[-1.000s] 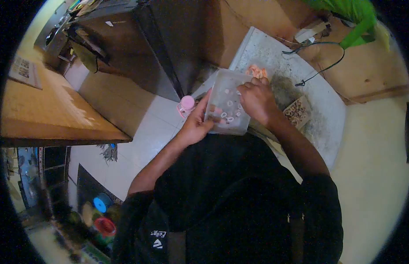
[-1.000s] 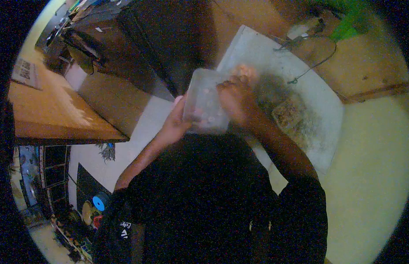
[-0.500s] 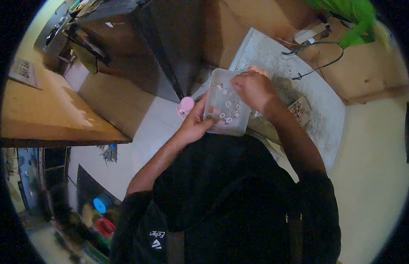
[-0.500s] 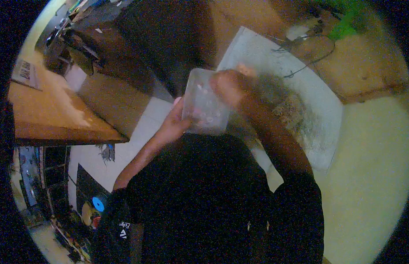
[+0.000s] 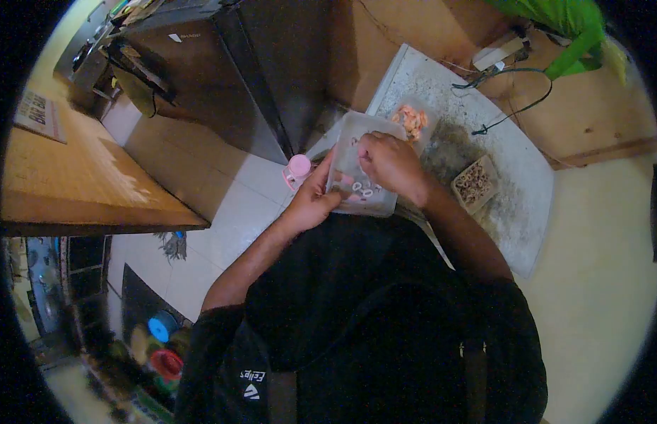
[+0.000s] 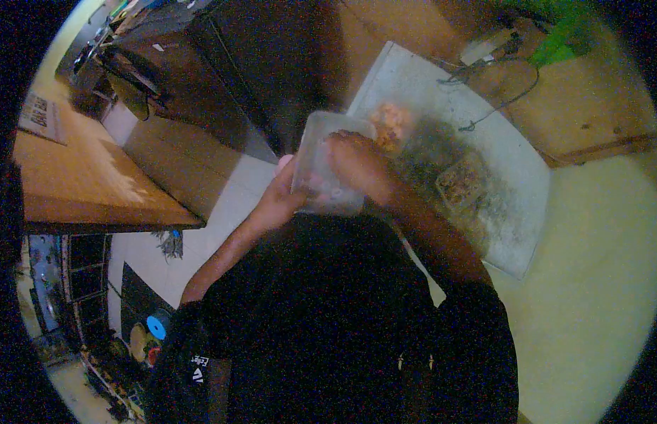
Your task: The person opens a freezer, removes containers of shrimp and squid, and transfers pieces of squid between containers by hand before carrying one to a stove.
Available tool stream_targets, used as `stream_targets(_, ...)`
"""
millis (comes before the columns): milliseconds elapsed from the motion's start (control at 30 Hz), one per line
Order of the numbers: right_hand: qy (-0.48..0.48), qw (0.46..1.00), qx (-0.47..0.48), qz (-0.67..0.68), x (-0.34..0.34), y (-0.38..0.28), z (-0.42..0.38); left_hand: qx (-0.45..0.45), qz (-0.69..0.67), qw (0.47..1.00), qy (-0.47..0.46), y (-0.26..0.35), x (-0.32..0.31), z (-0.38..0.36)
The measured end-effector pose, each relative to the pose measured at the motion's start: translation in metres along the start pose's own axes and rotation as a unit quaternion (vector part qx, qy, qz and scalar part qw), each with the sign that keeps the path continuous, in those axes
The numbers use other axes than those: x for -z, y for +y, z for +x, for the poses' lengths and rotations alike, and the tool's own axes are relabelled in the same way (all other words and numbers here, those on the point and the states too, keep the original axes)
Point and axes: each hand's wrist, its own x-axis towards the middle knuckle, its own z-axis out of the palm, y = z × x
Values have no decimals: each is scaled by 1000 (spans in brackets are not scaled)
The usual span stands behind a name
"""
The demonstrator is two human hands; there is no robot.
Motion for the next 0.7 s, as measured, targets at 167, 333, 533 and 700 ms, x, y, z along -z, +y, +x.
stream_targets(167,-33,984,-63,164,-7,5,1,19,-45,999,-2,3,0,1)
stream_targets(333,21,997,76,14,-4,6,-6,63,-145,987,-9,-2,0,3)
stream_targets(533,-7,936,-29,350,10,27,5,17,-76,997,12,-2,-2,-5)
stream_targets(700,-91,908,-80,401,26,47,25,50,-130,990,0,0,-4,-5)
